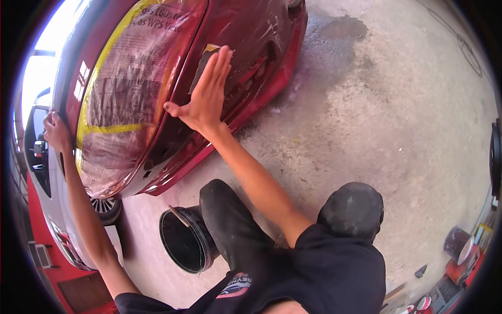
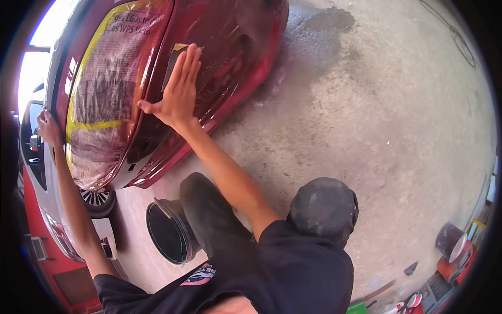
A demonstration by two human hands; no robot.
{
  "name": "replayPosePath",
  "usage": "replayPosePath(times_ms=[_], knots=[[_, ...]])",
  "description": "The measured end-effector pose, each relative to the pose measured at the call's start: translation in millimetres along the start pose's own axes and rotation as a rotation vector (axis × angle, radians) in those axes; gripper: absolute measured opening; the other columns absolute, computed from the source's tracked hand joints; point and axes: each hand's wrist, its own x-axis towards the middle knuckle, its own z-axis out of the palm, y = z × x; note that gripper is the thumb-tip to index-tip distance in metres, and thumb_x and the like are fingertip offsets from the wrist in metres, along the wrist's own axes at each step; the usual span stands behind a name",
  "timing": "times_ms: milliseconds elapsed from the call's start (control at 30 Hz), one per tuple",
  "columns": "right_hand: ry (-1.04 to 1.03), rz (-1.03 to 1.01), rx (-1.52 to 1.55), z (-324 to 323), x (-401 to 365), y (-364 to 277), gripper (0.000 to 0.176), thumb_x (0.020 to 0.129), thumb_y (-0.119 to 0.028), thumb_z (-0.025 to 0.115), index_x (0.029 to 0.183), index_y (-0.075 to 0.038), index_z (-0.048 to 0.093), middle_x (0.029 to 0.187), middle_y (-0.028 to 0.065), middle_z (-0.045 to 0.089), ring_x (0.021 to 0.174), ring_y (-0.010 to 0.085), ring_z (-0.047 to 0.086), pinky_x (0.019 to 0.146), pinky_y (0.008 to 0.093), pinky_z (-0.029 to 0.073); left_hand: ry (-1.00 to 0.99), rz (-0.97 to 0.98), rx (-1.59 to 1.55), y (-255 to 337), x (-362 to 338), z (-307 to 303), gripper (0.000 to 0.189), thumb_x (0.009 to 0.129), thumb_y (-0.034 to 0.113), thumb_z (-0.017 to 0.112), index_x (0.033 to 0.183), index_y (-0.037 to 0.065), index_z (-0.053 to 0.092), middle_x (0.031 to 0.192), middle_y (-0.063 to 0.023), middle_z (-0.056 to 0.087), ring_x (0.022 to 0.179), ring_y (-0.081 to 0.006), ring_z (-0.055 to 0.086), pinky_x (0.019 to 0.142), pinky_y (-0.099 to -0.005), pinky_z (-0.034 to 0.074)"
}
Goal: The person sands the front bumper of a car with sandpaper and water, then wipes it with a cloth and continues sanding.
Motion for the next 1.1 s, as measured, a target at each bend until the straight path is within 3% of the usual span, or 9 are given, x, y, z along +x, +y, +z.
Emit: replayPosePath(times_ms=[100,267,400,467,633,733,800,1000,1100], knots=[[0.027,-0.071,-0.092,-6.6,57.4,42.5,0.131,0.089,-0.079,0.059,0.163,0.014,0.004,0.17,0.0387,0.009,0.16,0.0538,0.007,0.131,0.0591,0.012,-0.004,-0.01,0.002,-3.2,3.0,4.7,0.052,0.1,0.056,0.048,0.138,0.025,0.067,0.131,-0.0135,0.072,0.127,-0.0398,0.06,0.107,-0.0522,0.047],[0.076,0.219,-0.017,-14.8,116.6,73.9,0.109,0.099,-0.056,0.059,0.162,0.016,0.006,0.17,0.0385,0.008,0.161,0.0486,0.01,0.132,0.0522,0.01,0.012,0.01,0.0,3.7,-1.9,-2.5,0.052,0.1,0.056,0.049,0.137,0.025,0.067,0.13,-0.0166,0.072,0.125,-0.0408,0.061,0.106,-0.0523,0.047],[0.06,0.119,-0.008,16.2,-14.6,12.2,0.134,0.09,-0.091,0.04,0.163,0.013,-0.004,0.17,0.0405,-0.001,0.158,0.0583,0.003,0.128,0.0653,0.006,-0.022,-0.013,-0.038,6.0,-5.1,-6.6,0.051,0.1,0.055,0.049,0.136,0.024,0.069,0.13,-0.0148,0.072,0.126,-0.0398,0.061,0.106,-0.0524,0.047],[0.095,0.018,-0.038,-0.4,27.5,36.2,0.125,0.096,-0.081,0.045,0.163,0.014,-0.001,0.17,0.0394,0.002,0.159,0.055,0.004,0.13,0.0609,0.006,0.033,0.029,-0.034,-0.9,-2.1,-2.7,0.05,0.1,0.054,0.05,0.135,0.024,0.069,0.129,-0.0143,0.073,0.124,-0.0397,0.063,0.104,-0.0525,0.048],[0.072,0.334,-0.028,-15.5,111.1,84.1,0.097,0.107,-0.052,0.046,0.163,0.015,0.004,0.172,0.0355,0.006,0.162,0.0455,0.007,0.133,0.0496,0.007,0.012,0.032,-0.084,4.6,-2.9,-8.1,0.047,0.1,0.052,0.052,0.132,0.023,0.071,0.123,-0.0145,0.075,0.116,-0.0407,0.068,0.1,-0.0528,0.051],[0.082,0.165,0.029,1.4,0.0,9.9,0.121,0.097,-0.077,0.044,0.163,0.014,0.0,0.171,0.0391,-0.002,0.159,0.0553,0.003,0.13,0.0622,0.006,0.03,0.026,-0.053,6.0,-4.7,-10.1,0.047,0.1,0.052,0.052,0.131,0.023,0.072,0.12,-0.0143,0.076,0.113,-0.0416,0.07,0.099,-0.053,0.052],[0.091,0.092,0.042,13.0,-22.9,3.2,0.12,0.098,-0.077,0.044,0.163,0.014,0.0,0.171,0.0381,-0.001,0.161,0.0524,0.003,0.131,0.0585,0.006,0.054,0.025,-0.038,1.3,-2.1,-3.2,0.047,0.099,0.052,0.053,0.131,0.022,0.072,0.119,-0.0142,0.077,0.114,-0.0415,0.069,0.099,-0.0532,0.052],[0.038,0.351,0.02,-16.0,97.2,77.6,0.119,0.098,-0.07,0.051,0.162,0.017,0.001,0.17,0.0398,0.002,0.161,0.0515,0.003,0.132,0.0543,0.005,0.027,0.058,-0.088,-7.0,4.1,-1.2,0.046,0.1,0.051,0.052,0.131,0.023,0.072,0.123,-0.0133,0.076,0.117,-0.0408,0.067,0.102,-0.0539,0.049],[0.033,0.213,-0.004,0.1,2.1,17.0,0.129,0.095,-0.079,0.049,0.162,0.015,-0.007,0.17,0.0397,-0.004,0.159,0.0562,-0.001,0.129,0.0634,0.006,0.032,0.028,-0.045,13.8,-8.8,-11.4,0.047,0.101,0.052,0.05,0.133,0.023,0.07,0.124,-0.0157,0.074,0.117,-0.0417,0.066,0.101,-0.0542,0.05]])
